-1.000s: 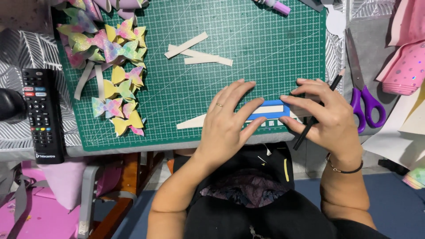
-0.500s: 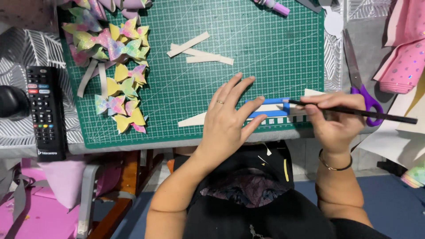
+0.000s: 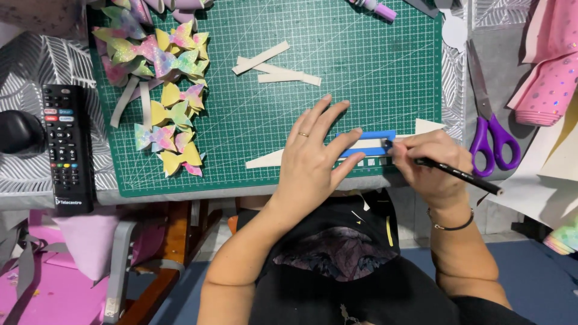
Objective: Cutting and marking material strips using a template and scissors to create craft items
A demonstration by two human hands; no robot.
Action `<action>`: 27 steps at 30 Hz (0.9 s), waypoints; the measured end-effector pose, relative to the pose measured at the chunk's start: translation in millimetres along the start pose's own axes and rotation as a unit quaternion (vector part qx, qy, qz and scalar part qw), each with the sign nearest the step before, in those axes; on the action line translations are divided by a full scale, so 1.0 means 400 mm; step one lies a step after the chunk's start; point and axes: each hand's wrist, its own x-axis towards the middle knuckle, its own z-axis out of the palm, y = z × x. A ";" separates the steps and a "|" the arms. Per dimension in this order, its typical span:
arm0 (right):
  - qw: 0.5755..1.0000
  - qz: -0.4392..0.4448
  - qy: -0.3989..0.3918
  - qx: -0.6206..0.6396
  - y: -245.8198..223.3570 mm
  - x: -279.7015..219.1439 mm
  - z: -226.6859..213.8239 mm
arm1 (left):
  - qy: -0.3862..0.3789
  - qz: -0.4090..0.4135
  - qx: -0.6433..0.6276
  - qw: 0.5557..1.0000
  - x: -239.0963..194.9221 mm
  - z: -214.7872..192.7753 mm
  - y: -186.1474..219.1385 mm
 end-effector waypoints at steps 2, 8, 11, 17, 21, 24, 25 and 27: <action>0.998 -0.012 -0.001 0.067 -0.014 0.013 0.024 | -0.003 -0.002 0.000 1.000 0.001 -0.003 0.001; 0.973 -0.041 -0.011 0.228 -0.067 0.065 0.043 | -0.022 -0.010 0.006 1.000 -0.003 -0.002 -0.003; 0.964 -0.039 -0.005 0.262 -0.074 0.080 0.036 | -0.019 -0.008 0.006 1.000 -0.003 -0.001 -0.002; 0.982 -0.082 -0.014 0.171 -0.065 0.081 0.023 | -0.013 0.000 0.009 1.000 -0.005 0.000 -0.005; 0.993 -0.092 -0.021 0.070 -0.046 0.075 -0.028 | -0.004 -0.004 0.004 1.000 -0.001 -0.003 0.001; 0.998 -0.033 -0.030 -0.035 -0.019 0.049 -0.047 | -0.006 -0.004 0.006 1.000 -0.003 -0.001 0.000; 0.998 -0.033 -0.031 -0.035 -0.015 0.056 -0.049 | -0.006 -0.004 0.006 1.000 -0.003 -0.002 -0.001; 0.985 -0.017 -0.016 0.168 -0.012 0.060 -0.059 | -0.001 -0.002 0.009 1.000 -0.002 -0.001 0.001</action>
